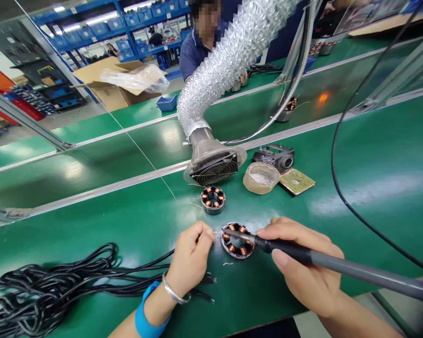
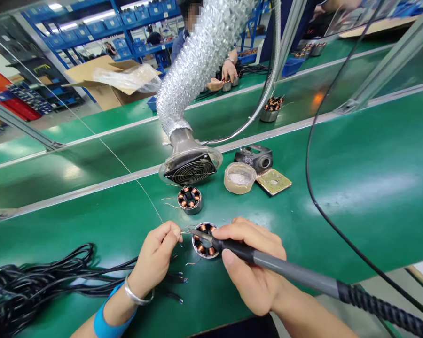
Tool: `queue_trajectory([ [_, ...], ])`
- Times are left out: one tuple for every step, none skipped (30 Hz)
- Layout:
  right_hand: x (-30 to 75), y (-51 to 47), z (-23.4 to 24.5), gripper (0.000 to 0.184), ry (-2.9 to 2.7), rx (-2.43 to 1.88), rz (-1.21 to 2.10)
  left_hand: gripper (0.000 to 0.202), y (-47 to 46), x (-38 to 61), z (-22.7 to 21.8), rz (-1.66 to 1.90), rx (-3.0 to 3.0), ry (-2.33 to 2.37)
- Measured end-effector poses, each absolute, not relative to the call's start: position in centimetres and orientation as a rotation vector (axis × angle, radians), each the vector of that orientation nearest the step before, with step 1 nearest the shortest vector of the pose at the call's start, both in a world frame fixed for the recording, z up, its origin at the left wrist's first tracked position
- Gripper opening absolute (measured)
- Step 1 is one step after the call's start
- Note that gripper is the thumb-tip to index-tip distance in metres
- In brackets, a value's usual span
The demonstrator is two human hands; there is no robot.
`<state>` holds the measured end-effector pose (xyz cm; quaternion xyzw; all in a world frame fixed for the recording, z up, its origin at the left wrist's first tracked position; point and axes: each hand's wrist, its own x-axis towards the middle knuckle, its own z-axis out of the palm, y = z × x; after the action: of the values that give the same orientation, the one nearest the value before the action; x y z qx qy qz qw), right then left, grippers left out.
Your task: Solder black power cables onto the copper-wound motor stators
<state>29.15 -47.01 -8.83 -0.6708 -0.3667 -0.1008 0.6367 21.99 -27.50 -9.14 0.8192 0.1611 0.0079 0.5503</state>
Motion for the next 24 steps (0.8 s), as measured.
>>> queue_trajectory([
  [29.2,-46.9,-8.8,0.021,-0.841,-1.537,-0.225,0.029,-27.5,22.0,-9.2,0.019,1.938,0.375],
  [29.2,-46.8,-8.8,0.021,-0.844,-1.538,-0.222,0.029,-27.4,22.0,-9.2,0.022,1.938,0.371],
  [29.2,-46.7,-8.8,0.021,-0.845,-1.537,-0.222,0.029,-27.4,22.0,-9.2,0.024,1.938,0.367],
  [29.2,-46.7,-8.8,0.021,-0.846,-1.533,-0.223,0.028,-27.5,22.0,-9.2,0.025,1.939,0.367],
  [29.2,-46.6,-8.8,0.021,-0.847,-1.531,-0.221,0.028,-27.5,22.0,-9.1,0.026,1.939,0.366],
  [29.2,-46.5,-8.7,0.021,-0.849,-1.526,-0.222,0.028,-27.5,21.9,-9.1,0.025,1.940,0.365],
  [29.2,-46.5,-8.7,0.021,-0.851,-1.523,-0.220,0.028,-27.5,21.9,-9.2,0.025,1.941,0.366],
  [29.2,-46.4,-8.6,0.021,-0.854,-1.519,-0.218,0.028,-27.5,21.9,-9.2,0.022,1.941,0.367],
  [29.1,-46.4,-8.5,0.021,-0.859,-1.516,-0.216,0.029,-27.5,21.9,-9.2,0.019,1.939,0.367],
  [29.0,-46.3,-8.4,0.021,-0.868,-1.512,-0.215,0.029,-27.5,21.9,-9.2,0.016,1.937,0.367],
  [29.0,-46.2,-8.2,0.021,-0.878,-1.508,-0.217,0.029,-27.5,21.8,-9.1,0.013,1.933,0.367],
  [28.9,-46.2,-8.1,0.022,-0.890,-1.509,-0.219,0.029,-27.5,21.8,-9.1,0.012,1.929,0.369],
  [28.8,-46.1,-7.9,0.022,-0.906,-1.512,-0.225,0.029,-27.5,21.8,-9.1,0.009,1.927,0.370],
  [28.6,-46.0,-7.8,0.022,-0.924,-1.514,-0.240,0.029,-27.5,21.8,-9.0,0.007,1.925,0.371],
  [28.6,-46.0,-7.7,0.023,-0.946,-1.515,-0.258,0.029,-27.5,21.8,-9.0,0.007,1.924,0.370],
  [28.5,-45.9,-7.6,0.025,-0.968,-1.508,-0.283,0.029,-27.5,21.8,-9.0,0.006,1.925,0.368],
  [28.4,-45.9,-7.6,0.026,-0.990,-1.496,-0.314,0.029,-27.5,21.8,-9.0,0.005,1.926,0.365],
  [28.3,-45.9,-7.6,0.027,-1.011,-1.486,-0.344,0.029,-27.5,21.8,-9.0,0.003,1.928,0.363],
  [28.3,-45.9,-7.7,0.028,-1.036,-1.485,-0.366,0.029,-27.5,21.8,-9.1,0.002,1.930,0.362],
  [28.2,-45.9,-7.7,0.029,-1.064,-1.494,-0.378,0.030,-27.5,21.8,-9.1,0.002,1.933,0.361],
  [28.2,-45.9,-7.7,0.029,-1.091,-1.508,-0.384,0.030,-27.4,21.8,-9.1,0.001,1.937,0.360],
  [28.2,-45.9,-7.7,0.030,-1.117,-1.523,-0.389,0.030,-27.4,21.8,-9.1,0.000,1.941,0.359],
  [28.2,-45.9,-7.7,0.030,-1.140,-1.535,-0.394,0.030,-27.4,21.8,-9.1,0.000,1.944,0.355],
  [28.1,-45.8,-7.7,0.030,-1.156,-1.541,-0.400,0.030,-27.4,21.8,-9.1,0.001,1.945,0.352],
])
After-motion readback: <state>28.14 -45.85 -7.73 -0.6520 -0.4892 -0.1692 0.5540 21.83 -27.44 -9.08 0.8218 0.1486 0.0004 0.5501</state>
